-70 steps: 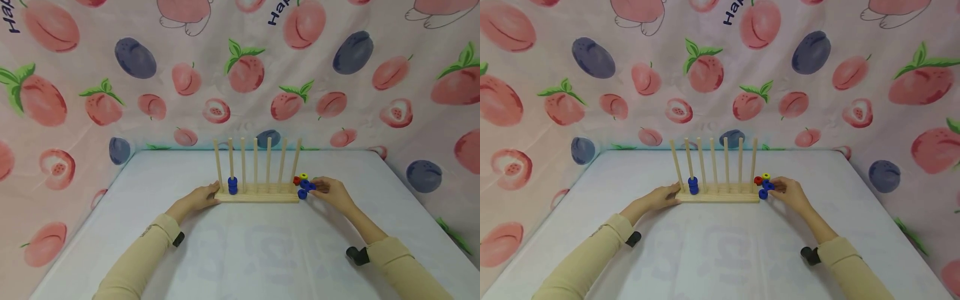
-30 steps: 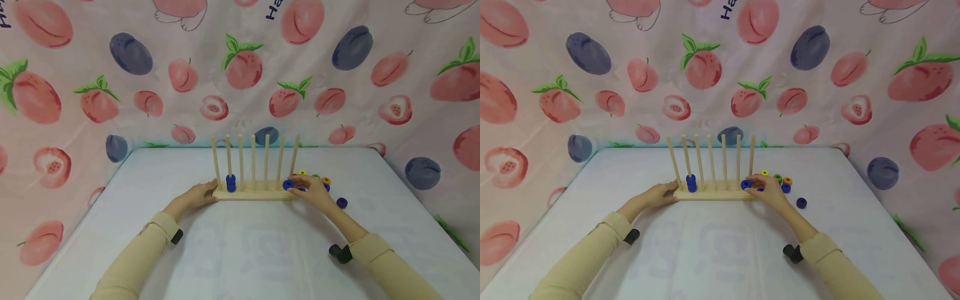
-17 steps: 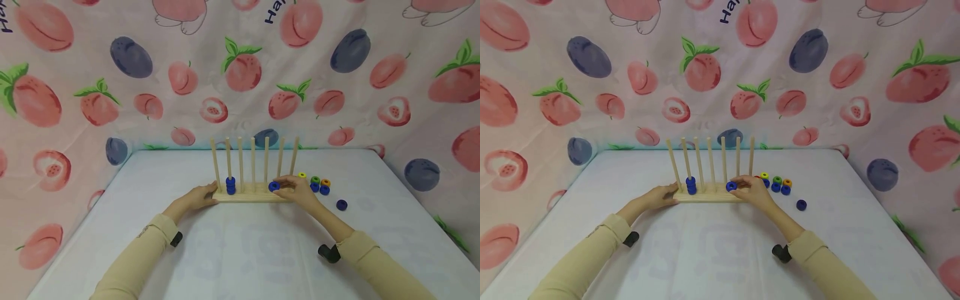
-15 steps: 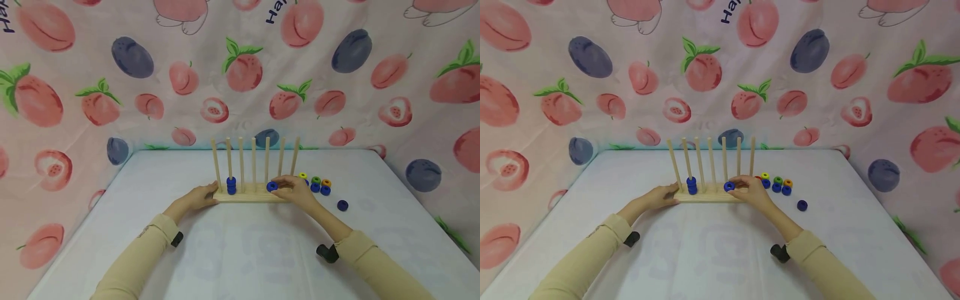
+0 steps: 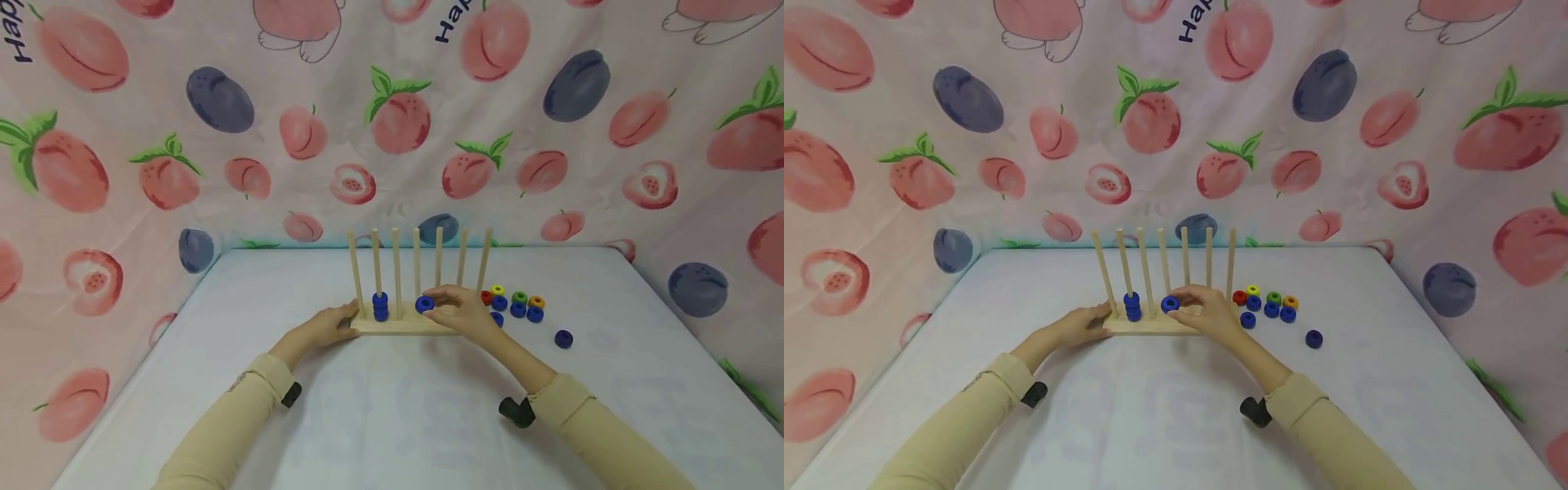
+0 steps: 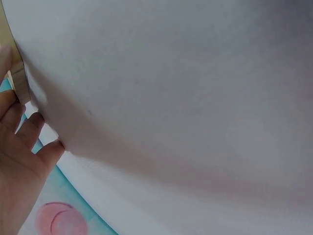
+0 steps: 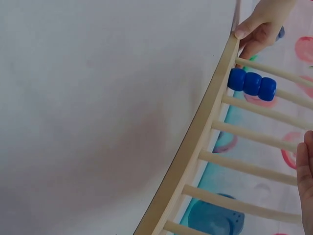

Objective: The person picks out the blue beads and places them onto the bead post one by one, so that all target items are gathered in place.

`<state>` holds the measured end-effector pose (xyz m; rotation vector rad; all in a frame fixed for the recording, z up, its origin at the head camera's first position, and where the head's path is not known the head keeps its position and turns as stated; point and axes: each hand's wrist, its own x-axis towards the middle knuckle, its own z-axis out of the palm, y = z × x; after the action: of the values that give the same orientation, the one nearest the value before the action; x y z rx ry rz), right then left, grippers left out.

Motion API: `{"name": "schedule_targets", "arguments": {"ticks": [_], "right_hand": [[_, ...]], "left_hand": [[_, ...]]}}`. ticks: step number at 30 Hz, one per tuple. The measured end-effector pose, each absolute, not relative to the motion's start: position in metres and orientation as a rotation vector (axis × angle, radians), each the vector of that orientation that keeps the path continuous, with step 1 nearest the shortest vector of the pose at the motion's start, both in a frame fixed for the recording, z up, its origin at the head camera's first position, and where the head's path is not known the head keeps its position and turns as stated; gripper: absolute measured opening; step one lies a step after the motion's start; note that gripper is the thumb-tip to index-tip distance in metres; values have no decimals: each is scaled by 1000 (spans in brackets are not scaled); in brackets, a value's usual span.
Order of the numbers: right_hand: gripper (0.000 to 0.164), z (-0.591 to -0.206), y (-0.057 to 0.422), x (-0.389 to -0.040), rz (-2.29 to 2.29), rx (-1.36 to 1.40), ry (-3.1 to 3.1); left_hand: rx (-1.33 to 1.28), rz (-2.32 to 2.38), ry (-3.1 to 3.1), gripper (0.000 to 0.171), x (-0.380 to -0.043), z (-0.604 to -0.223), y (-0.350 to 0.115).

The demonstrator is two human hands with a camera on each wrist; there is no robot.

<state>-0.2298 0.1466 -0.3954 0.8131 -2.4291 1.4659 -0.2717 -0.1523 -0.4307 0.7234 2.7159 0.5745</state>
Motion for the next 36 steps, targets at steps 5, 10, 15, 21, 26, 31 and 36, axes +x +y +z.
{"name": "schedule_targets", "arguments": {"ticks": [5,10,15,21,26,31,36], "right_hand": [[29,-393,140,-229,1425,831,-2430],[29,-389,136,-228,1414,839,-2418],[29,-385,132,-228,1431,866,-2405],[29,-380,123,-231,1457,915,-2378],[30,-375,120,-231,1445,929,-2379],[31,-369,116,-234,1414,971,-2387],[30,-362,114,-239,1392,993,-2366]], "left_hand": [[712,572,2722,66,-271,-430,-152],[709,576,2721,66,-270,-429,-152],[711,583,2714,67,-270,-431,-151],[706,573,2729,65,-271,-430,-153],[686,566,2736,64,-271,-429,-152],[694,570,2721,65,-271,-429,-152],[722,585,2715,66,-272,-428,-153]]}}
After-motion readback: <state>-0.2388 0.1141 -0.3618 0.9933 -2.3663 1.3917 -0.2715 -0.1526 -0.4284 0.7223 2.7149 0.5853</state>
